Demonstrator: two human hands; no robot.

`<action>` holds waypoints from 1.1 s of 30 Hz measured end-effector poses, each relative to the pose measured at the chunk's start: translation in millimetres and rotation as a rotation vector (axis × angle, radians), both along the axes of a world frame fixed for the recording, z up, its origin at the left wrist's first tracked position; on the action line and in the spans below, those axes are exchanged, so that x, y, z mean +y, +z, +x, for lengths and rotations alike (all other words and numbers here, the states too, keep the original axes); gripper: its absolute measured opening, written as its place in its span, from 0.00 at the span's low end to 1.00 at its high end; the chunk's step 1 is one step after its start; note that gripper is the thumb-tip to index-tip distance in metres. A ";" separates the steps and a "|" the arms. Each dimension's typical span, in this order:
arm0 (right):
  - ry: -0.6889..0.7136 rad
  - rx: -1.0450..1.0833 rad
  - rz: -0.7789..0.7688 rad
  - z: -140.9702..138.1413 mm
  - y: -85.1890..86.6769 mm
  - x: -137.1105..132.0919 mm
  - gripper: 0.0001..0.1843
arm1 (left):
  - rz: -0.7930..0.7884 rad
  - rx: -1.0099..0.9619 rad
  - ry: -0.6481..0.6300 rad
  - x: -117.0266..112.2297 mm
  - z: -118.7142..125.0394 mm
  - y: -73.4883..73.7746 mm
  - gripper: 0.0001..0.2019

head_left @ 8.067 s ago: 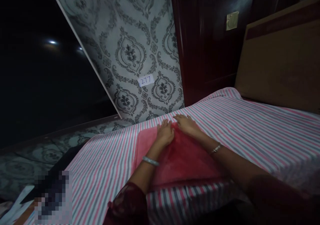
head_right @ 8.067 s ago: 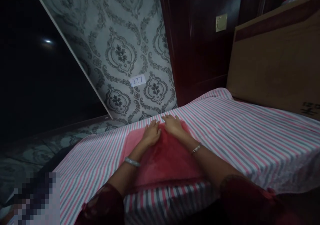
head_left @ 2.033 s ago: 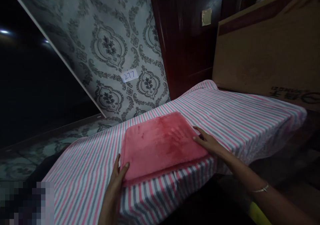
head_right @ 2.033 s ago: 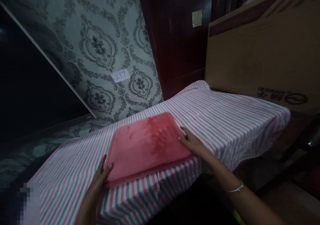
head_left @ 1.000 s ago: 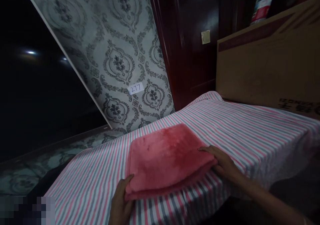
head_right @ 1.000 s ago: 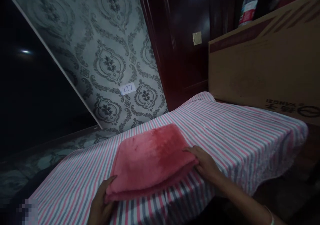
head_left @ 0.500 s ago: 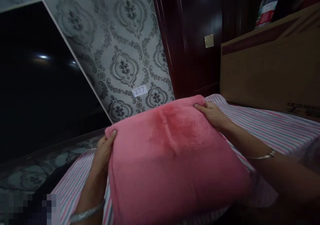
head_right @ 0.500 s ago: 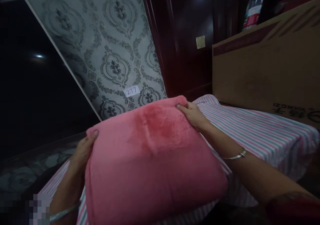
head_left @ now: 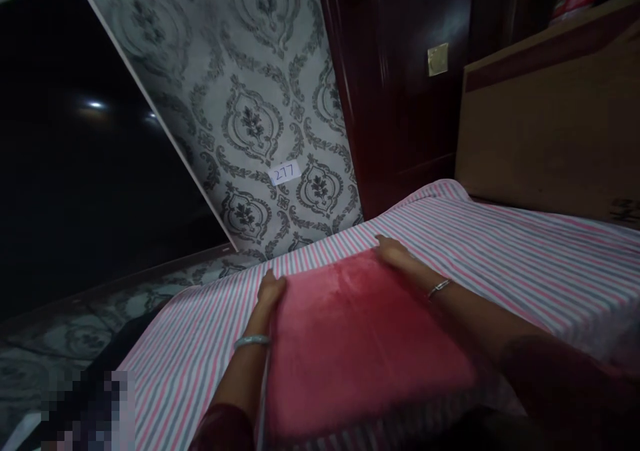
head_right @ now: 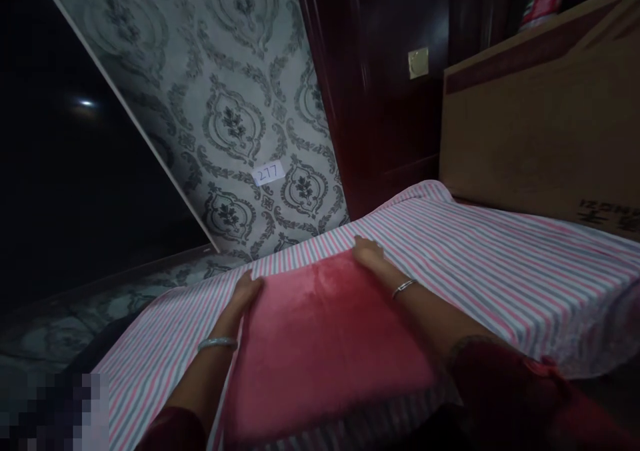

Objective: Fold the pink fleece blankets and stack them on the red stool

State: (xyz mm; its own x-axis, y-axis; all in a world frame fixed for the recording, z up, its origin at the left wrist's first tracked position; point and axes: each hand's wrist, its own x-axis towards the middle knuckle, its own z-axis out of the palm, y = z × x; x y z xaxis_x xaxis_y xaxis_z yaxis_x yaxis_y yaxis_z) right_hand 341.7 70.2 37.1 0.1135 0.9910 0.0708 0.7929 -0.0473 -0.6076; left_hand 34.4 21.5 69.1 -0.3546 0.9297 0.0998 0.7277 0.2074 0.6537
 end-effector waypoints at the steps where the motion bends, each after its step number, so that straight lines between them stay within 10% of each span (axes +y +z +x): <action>1: 0.016 -0.052 0.028 -9.8 1.6 2.4 0.25 | 0.010 0.054 -0.023 5.2 10.8 -0.4 0.27; 11: 0.211 -0.391 0.229 -51.0 -57.3 -20.1 0.24 | -0.012 0.713 -0.327 -1.0 58.9 -72.0 0.28; 33: -0.200 -0.086 -0.105 -6.7 -47.9 -9.7 0.29 | -0.178 0.389 0.140 -5.4 7.2 -49.6 0.25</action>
